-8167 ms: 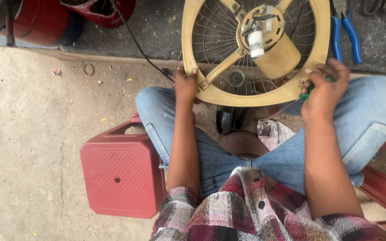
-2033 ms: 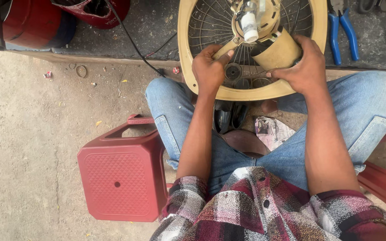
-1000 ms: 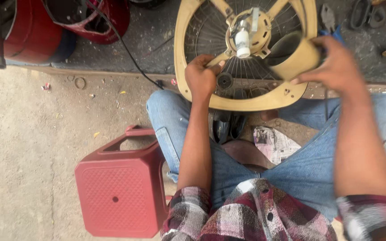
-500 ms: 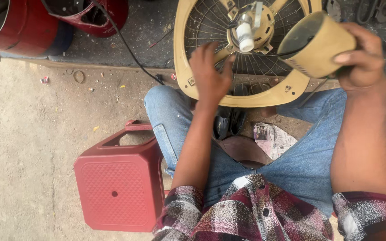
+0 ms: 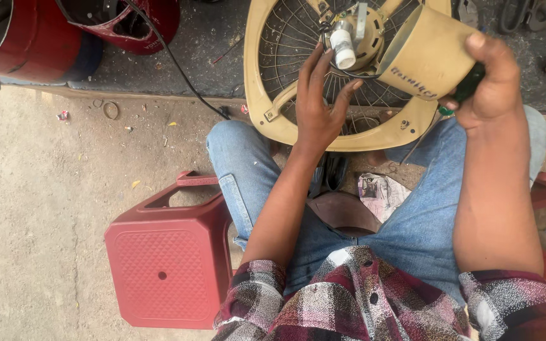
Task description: The person disassembles a beige electric fan by loosening screws and removing the rear motor housing. They use pliers to adjust a wire and a screwdriver to remove fasteners, then detach the motor cover and set it aside.
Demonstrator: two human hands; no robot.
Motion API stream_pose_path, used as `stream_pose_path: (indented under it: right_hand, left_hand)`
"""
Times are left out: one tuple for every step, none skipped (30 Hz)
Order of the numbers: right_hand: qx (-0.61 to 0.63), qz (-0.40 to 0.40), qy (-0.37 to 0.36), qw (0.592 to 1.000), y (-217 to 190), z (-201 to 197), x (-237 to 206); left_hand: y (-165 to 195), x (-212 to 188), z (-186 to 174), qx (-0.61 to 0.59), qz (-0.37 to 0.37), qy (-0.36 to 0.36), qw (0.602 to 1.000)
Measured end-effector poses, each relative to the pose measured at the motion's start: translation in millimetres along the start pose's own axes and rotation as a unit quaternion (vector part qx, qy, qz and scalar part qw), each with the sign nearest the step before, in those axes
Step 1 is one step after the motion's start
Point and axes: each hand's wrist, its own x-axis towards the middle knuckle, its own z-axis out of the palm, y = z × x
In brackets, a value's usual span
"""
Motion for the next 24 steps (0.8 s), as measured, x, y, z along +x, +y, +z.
stream_pose_path:
  right_hand:
    - [0.010,0.011,0.001,1.000,-2,2,-1]
    - [0.008,0.019,-0.002,1.000,-4,3,-1]
    - [0.007,0.027,-0.005,1.000,-5,5,-1]
    - [-0.005,0.032,-0.009,0.999,-7,6,-1]
    - [-0.025,0.032,-0.012,0.999,-7,7,-1]
    - [-0.045,0.031,-0.015,0.998,-8,8,-2]
    - [-0.073,0.026,-0.016,0.997,-7,10,-2]
    - [-0.101,0.020,-0.017,0.995,-7,11,-2]
    - [-0.094,0.028,-0.009,0.995,-6,13,-2]
    - [-0.088,0.036,-0.001,0.996,-5,15,-2]
    - [-0.081,0.043,0.006,0.996,-4,17,-2]
    - [-0.081,0.039,0.001,0.996,-4,19,-2]
    - [-0.081,0.036,-0.005,0.996,-3,21,-2]
    - [-0.082,0.032,-0.010,0.996,-3,23,-2]
    - [-0.094,0.056,-0.003,0.994,-3,26,-1]
    - [-0.107,0.080,0.004,0.991,-1,29,0]
    - [-0.119,0.105,0.011,0.987,0,32,0]
    - [-0.112,0.105,-0.002,0.988,1,34,1]
    - [-0.105,0.105,-0.015,0.989,3,36,1]
    - [-0.098,0.105,-0.028,0.989,4,38,1]
    - [-0.079,0.099,-0.036,0.991,5,38,2]
    - [-0.060,0.094,-0.044,0.993,5,38,1]
    - [-0.041,0.090,-0.051,0.994,5,37,1]
    - [-0.032,0.086,-0.054,0.994,5,36,1]
  left_hand:
    - [0,1,1,-0.009,-0.012,0.002,1.000]
    - [0,3,1,-0.017,-0.023,0.004,1.000]
    - [0,4,1,-0.015,-0.028,0.008,0.999]
    - [1,5,2,-0.014,-0.032,0.010,0.999]
    - [1,6,2,-0.012,-0.037,0.012,0.999]
    - [1,6,1,-0.013,-0.033,0.010,0.999]
    - [2,6,1,-0.014,-0.030,0.007,0.999]
    - [2,6,1,-0.015,-0.027,0.004,1.000]
    - [1,5,-1,-0.029,-0.030,0.000,0.999]
    - [1,3,-2,-0.043,-0.034,-0.005,0.998]
    - [-1,2,-4,-0.058,-0.037,-0.009,0.998]
    - [-2,2,-5,-0.067,-0.036,-0.008,0.997]
    - [-4,1,-5,-0.075,-0.036,-0.008,0.996]
    - [-6,0,-6,-0.084,-0.036,-0.007,0.996]
    - [-9,1,-6,-0.118,-0.055,-0.011,0.991]
    - [-12,2,-6,-0.151,-0.076,-0.015,0.986]
    - [-15,2,-6,-0.184,-0.097,-0.019,0.978]
    - [-17,2,-6,-0.219,-0.108,-0.018,0.969]
    - [-20,3,-8,-0.254,-0.119,-0.017,0.960]
    - [-23,4,-8,-0.289,-0.129,-0.015,0.948]
    - [-25,5,-7,-0.310,-0.127,-0.012,0.942]
    - [-27,5,-7,-0.330,-0.126,-0.008,0.935]
    - [-27,6,-6,-0.351,-0.125,-0.004,0.928]
    - [-27,5,-6,-0.364,-0.145,-0.002,0.920]
